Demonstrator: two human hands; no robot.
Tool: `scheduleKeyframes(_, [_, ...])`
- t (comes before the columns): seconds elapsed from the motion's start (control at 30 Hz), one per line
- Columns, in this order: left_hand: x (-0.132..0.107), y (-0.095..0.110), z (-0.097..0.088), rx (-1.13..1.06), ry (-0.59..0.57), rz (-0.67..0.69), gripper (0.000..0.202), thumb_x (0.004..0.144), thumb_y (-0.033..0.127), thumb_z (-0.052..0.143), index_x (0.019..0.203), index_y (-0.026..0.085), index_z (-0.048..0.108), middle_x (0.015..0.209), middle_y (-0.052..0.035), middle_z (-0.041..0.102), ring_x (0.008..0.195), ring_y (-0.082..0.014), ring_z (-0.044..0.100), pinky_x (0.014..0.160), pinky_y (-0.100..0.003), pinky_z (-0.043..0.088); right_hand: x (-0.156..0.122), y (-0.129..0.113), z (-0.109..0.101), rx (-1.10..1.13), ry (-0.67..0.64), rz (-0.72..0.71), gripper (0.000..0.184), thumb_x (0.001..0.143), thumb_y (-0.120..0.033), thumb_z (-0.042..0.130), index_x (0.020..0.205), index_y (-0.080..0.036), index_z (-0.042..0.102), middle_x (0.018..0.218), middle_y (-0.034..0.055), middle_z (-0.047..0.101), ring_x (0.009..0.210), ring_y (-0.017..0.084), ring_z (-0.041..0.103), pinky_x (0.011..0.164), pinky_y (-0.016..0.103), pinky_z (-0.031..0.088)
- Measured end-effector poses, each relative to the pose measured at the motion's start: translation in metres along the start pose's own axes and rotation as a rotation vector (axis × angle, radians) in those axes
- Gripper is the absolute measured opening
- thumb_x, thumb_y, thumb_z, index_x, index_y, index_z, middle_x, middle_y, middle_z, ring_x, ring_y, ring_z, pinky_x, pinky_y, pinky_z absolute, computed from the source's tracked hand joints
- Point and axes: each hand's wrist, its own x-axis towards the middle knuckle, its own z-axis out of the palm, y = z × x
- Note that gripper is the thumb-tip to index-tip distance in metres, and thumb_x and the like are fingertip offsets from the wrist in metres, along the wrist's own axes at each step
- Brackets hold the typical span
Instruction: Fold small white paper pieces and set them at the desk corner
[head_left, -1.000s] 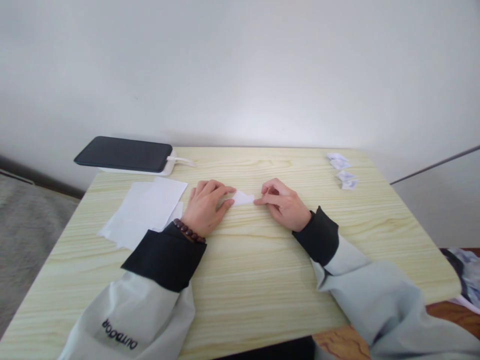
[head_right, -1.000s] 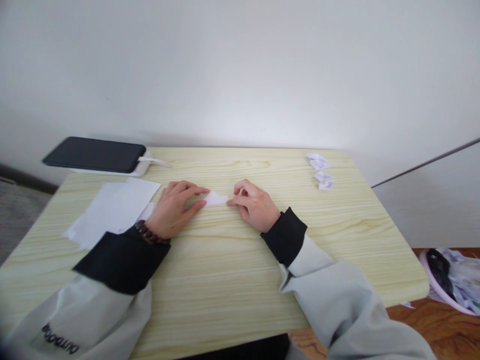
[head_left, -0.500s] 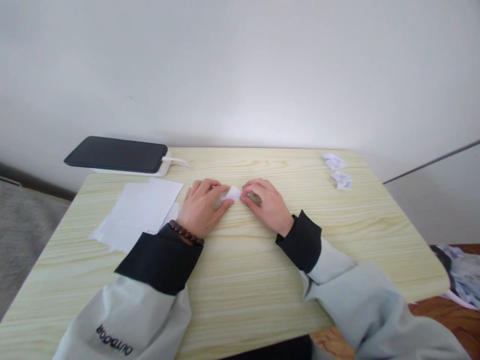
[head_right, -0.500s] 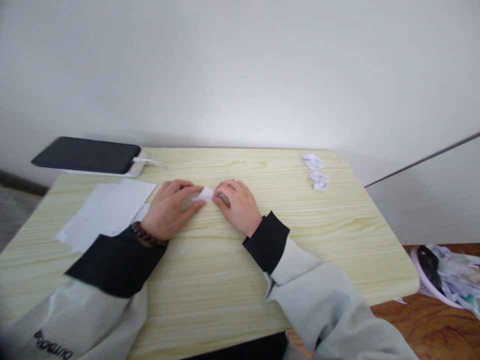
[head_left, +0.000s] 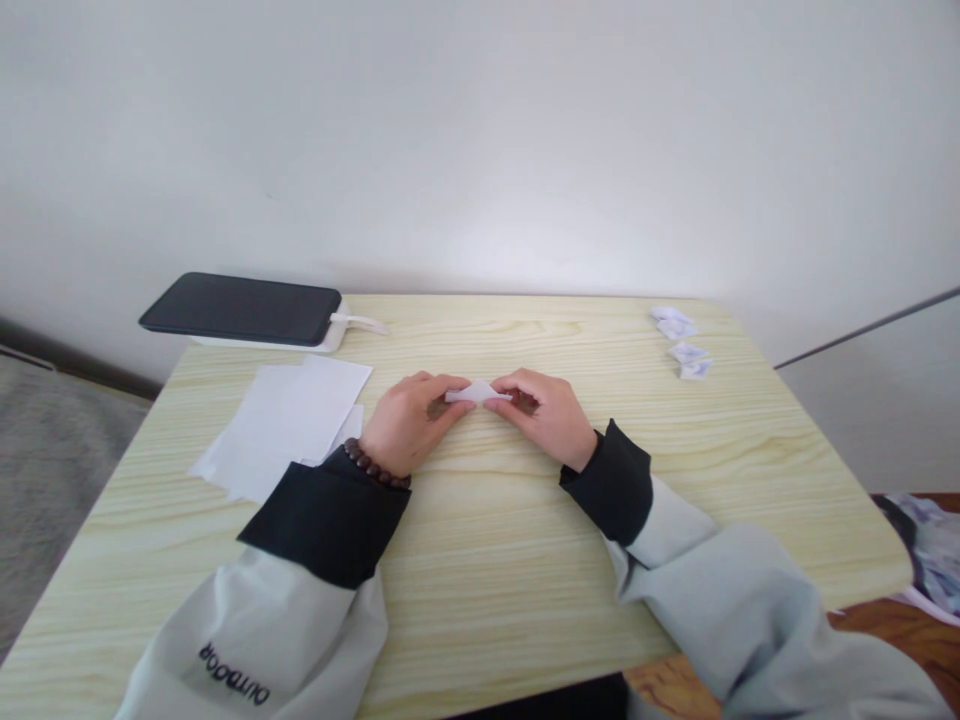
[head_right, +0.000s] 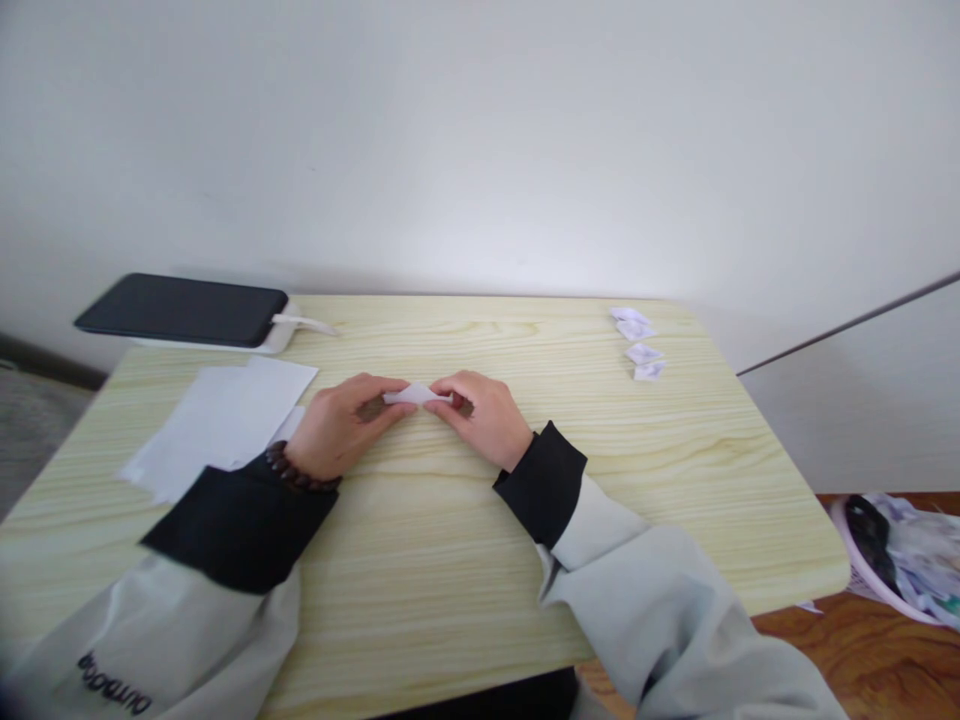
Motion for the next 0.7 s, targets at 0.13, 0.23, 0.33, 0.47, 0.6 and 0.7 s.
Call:
scheduleKeyframes(0.13, [-0.001, 0.003, 0.0, -0.059, -0.015, 0.037, 0.018, 0.083, 0.033, 0.057, 0.088, 0.02, 0.069, 0.074, 0.0004, 0.067, 0.061, -0.0112, 0.058, 0.058, -0.022, 0.043, 0.0, -0.002, 0.0, -0.022, -0.001, -0.055, 0.011, 0.082, -0.028, 0.061, 0.083, -0.018, 0.065, 0.076, 0.0013, 0.066, 0.064, 0.01, 0.057, 0.061, 0.022, 0.045])
scheduleKeyframes(0.23, [-0.002, 0.006, -0.001, -0.085, -0.026, 0.039, 0.017, 0.083, 0.031, 0.057, 0.086, 0.02, 0.069, 0.072, 0.0017, 0.068, 0.057, -0.0095, 0.056, 0.056, -0.02, 0.042, 0.0, -0.002, 0.0, -0.03, -0.011, -0.089, 0.01, 0.082, -0.026, 0.061, 0.084, -0.016, 0.065, 0.075, 0.002, 0.065, 0.064, 0.01, 0.057, 0.06, 0.021, 0.044])
scheduleKeyframes(0.33, [-0.002, 0.008, -0.002, -0.065, -0.012, 0.069, 0.015, 0.082, 0.029, 0.057, 0.085, 0.019, 0.069, 0.07, 0.0011, 0.066, 0.059, -0.0101, 0.057, 0.056, -0.02, 0.042, -0.001, -0.003, 0.0, -0.06, -0.012, -0.119, 0.009, 0.082, -0.024, 0.06, 0.083, -0.017, 0.064, 0.073, 0.0019, 0.063, 0.064, 0.01, 0.055, 0.059, 0.021, 0.043])
scheduleKeyframes(0.47, [-0.002, 0.01, -0.003, -0.008, -0.016, 0.147, 0.013, 0.079, 0.023, 0.057, 0.082, 0.017, 0.068, 0.066, -0.0002, 0.063, 0.062, -0.0121, 0.056, 0.058, -0.022, 0.043, -0.001, -0.003, 0.0, -0.096, -0.019, -0.176, 0.008, 0.083, -0.024, 0.058, 0.079, -0.017, 0.063, 0.07, 0.0015, 0.062, 0.064, 0.011, 0.054, 0.061, 0.022, 0.042])
scheduleKeyframes(0.6, [-0.002, 0.012, -0.005, 0.032, -0.028, 0.199, 0.012, 0.078, 0.021, 0.055, 0.079, 0.015, 0.065, 0.067, -0.0012, 0.063, 0.063, -0.013, 0.054, 0.06, -0.023, 0.043, -0.001, -0.005, 0.0, -0.084, -0.029, -0.231, 0.008, 0.083, -0.022, 0.057, 0.08, -0.017, 0.062, 0.072, 0.0024, 0.064, 0.068, 0.012, 0.056, 0.064, 0.023, 0.044])
scheduleKeyframes(0.7, [-0.003, 0.013, -0.005, 0.045, -0.037, 0.218, 0.011, 0.078, 0.02, 0.054, 0.078, 0.015, 0.064, 0.066, -0.0011, 0.062, 0.062, -0.0127, 0.054, 0.059, -0.023, 0.043, -0.001, -0.005, 0.0, -0.051, -0.024, -0.241, 0.006, 0.083, -0.02, 0.058, 0.083, -0.017, 0.063, 0.077, 0.0033, 0.066, 0.072, 0.012, 0.058, 0.066, 0.022, 0.045])
